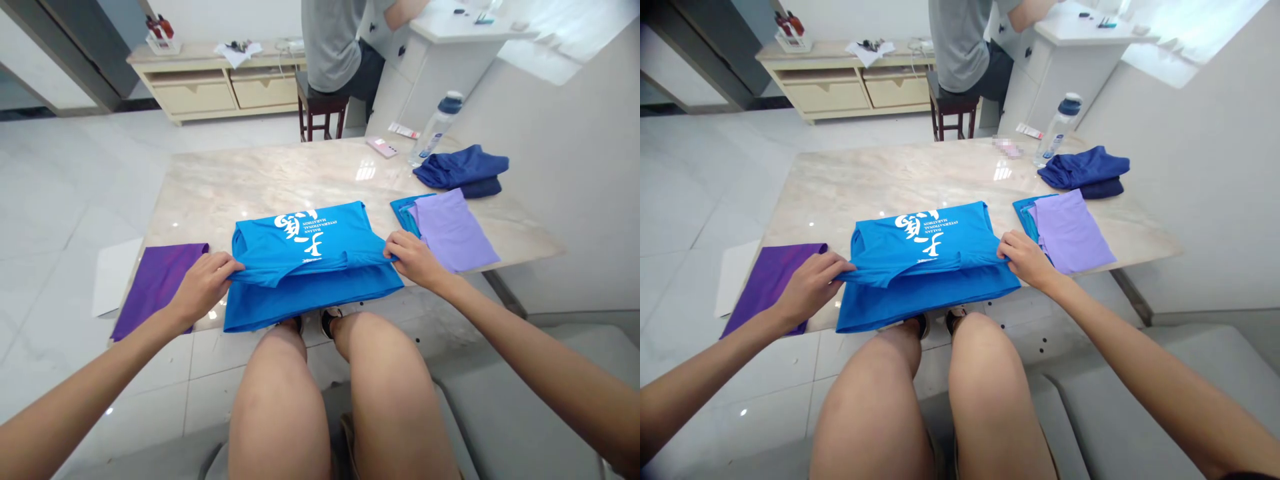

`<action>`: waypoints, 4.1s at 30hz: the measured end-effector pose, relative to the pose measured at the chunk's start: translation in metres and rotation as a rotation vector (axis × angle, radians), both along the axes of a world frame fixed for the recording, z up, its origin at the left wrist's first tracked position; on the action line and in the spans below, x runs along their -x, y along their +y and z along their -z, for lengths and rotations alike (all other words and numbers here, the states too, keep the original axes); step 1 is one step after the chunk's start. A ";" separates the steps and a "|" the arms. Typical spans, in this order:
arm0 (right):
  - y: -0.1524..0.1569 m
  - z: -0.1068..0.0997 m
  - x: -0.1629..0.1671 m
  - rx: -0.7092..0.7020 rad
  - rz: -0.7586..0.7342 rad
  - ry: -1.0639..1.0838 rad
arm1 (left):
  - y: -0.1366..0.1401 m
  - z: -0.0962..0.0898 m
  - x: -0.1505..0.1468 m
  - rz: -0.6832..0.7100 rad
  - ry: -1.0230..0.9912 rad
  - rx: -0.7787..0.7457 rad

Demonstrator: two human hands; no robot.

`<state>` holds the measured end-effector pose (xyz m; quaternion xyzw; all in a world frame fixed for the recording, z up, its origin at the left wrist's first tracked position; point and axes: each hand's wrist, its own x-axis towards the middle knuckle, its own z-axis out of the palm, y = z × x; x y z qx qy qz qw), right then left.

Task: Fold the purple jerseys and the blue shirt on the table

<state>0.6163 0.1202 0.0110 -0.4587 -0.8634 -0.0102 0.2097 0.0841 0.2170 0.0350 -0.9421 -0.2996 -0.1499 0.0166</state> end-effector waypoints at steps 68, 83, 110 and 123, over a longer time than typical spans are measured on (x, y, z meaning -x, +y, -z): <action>-0.078 0.043 0.071 0.100 -0.052 0.120 | -0.093 0.043 -0.057 0.119 0.067 -0.046; -0.059 0.034 0.042 0.103 0.353 0.213 | -0.081 0.023 -0.089 0.080 -0.087 0.247; 0.074 -0.004 0.060 1.140 0.838 1.013 | -0.049 0.006 -0.280 -0.395 -0.149 0.894; 0.143 -0.050 0.223 0.743 0.819 0.839 | -0.084 0.016 -0.143 -0.776 -0.803 1.170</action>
